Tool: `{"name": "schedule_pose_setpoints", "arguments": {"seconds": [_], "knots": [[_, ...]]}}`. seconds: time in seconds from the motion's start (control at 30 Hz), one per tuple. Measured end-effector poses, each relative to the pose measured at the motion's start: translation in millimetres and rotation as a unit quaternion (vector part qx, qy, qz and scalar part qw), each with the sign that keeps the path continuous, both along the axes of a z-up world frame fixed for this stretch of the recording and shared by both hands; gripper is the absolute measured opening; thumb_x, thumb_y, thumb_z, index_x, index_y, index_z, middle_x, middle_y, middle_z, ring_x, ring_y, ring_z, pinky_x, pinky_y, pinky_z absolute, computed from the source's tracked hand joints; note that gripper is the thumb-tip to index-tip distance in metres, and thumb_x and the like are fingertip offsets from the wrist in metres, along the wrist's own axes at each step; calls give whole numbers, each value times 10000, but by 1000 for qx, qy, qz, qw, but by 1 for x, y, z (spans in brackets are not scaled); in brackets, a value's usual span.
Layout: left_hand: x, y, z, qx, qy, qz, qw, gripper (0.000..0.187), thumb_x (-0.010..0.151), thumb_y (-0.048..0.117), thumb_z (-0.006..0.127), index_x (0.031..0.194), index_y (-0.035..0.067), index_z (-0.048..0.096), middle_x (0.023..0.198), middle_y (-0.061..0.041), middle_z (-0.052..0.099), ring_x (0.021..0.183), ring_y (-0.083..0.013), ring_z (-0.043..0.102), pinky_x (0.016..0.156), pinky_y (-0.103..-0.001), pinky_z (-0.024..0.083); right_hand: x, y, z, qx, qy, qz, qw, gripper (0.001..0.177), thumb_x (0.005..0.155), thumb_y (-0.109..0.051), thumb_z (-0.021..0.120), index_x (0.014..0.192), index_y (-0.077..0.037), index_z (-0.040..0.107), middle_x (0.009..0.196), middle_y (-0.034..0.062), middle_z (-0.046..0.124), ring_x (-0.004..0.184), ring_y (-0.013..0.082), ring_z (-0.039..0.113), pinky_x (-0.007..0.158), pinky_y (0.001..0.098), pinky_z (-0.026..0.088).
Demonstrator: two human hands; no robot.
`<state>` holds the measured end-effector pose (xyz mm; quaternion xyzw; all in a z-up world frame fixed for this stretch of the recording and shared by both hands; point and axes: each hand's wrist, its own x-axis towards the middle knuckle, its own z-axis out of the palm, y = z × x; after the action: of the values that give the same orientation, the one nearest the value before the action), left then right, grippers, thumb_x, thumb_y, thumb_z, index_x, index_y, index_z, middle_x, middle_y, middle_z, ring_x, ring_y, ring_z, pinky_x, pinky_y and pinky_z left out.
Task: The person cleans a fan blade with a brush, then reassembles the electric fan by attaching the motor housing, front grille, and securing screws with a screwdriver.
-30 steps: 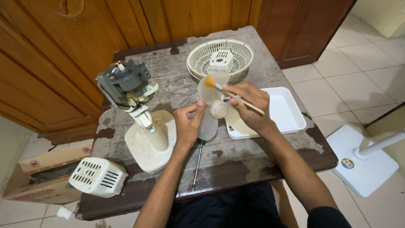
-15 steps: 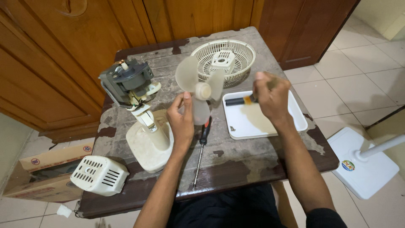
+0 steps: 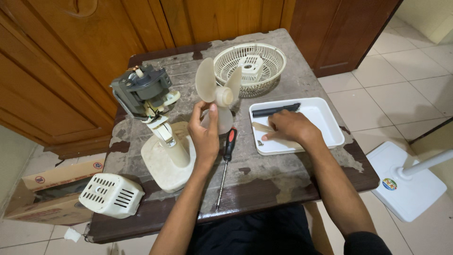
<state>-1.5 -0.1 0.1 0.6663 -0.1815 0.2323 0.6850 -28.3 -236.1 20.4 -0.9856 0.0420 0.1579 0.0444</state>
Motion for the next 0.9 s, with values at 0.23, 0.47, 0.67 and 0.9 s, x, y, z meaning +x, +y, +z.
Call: {"name": "schedule_pose_setpoints", "arguments": {"seconds": [0.23,0.47,0.67,0.9], "knots": [[-2,-1,3,37,-15,9,999,315,1027,270,634,1176,-4,680,1070,-124,748,1045,-202,699,955,-358,533,-3,8,17,91,-156,33,983,448,800,-536,765,965,-128,682,952,62,712,903,237,680,770,422,548],[-9,-4,7,74,-31,-4,997,264,988,216,681,1105,-17,722,956,-141,781,887,-201,762,811,-331,583,-13,36,24,306,-354,146,872,586,786,-400,852,1173,-55,579,1016,89,667,818,178,679,705,344,582],[-10,-2,10,47,-54,-24,997,248,1020,210,676,1117,-14,717,902,-113,769,825,-154,728,748,-310,577,-10,50,13,286,-469,201,811,708,814,-362,873,1334,-47,510,1142,114,643,862,175,688,739,313,604],[-11,-1,16,28,130,-173,976,337,1027,295,604,1133,-2,723,853,-79,703,562,-67,615,384,-252,451,-2,38,1,181,-528,207,803,561,852,-342,872,1295,-81,647,1001,80,679,692,155,679,565,281,587]]}}
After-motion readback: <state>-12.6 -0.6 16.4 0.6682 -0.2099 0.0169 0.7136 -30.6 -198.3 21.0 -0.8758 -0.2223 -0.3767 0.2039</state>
